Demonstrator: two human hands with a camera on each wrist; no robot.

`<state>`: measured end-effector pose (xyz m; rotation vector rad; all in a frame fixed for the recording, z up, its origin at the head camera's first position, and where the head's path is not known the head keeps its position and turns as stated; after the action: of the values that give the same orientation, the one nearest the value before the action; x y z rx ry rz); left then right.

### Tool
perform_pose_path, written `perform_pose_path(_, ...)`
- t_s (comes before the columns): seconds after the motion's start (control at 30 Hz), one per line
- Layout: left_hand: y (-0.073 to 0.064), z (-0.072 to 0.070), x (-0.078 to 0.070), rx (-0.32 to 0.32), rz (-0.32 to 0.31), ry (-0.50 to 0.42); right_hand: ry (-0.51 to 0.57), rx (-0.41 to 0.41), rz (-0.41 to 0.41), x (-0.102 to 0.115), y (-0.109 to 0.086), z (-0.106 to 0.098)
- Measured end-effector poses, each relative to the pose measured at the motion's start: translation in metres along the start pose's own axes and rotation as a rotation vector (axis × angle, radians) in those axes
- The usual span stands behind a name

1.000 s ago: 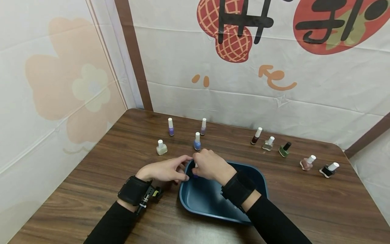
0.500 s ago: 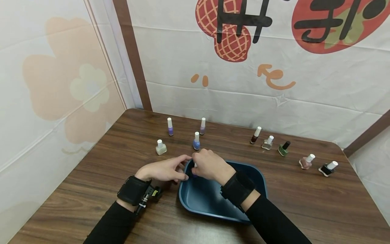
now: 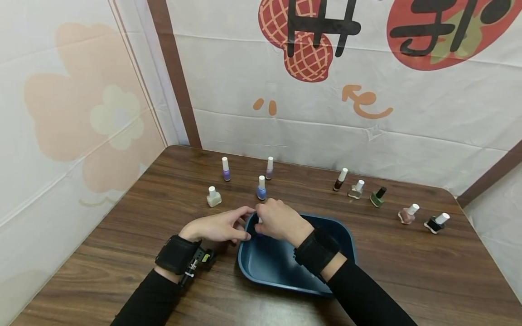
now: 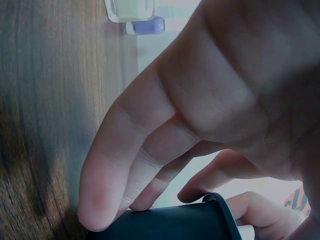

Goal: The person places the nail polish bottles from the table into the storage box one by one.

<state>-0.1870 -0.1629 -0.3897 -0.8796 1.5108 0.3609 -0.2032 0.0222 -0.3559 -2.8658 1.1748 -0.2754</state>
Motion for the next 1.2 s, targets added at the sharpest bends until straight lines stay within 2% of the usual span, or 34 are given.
perform_pose_path(0.47,0.001,0.0,0.0,0.008,-0.006,0.008,0.012,-0.008,-0.013,-0.002,0.0,-0.003)
perform_pose_path(0.83,0.003,-0.001,0.002,0.014,-0.011,0.01,0.004,-0.063,-0.012,-0.006,-0.006,-0.016)
perform_pose_path(1.2,0.002,0.0,0.001,-0.016,-0.033,0.015,0.0,-0.131,-0.012,-0.014,-0.014,-0.025)
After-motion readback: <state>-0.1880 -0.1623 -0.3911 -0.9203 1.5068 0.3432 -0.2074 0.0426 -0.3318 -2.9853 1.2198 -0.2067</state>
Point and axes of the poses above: each hand's wrist, its own y-axis towards the middle knuckle, its own z-axis out of the palm, x = y × z, the point moved 1 cm from there along y, towards the middle knuckle, and after that the axes turned 10 degrees about -y, right-handed, at the moved point
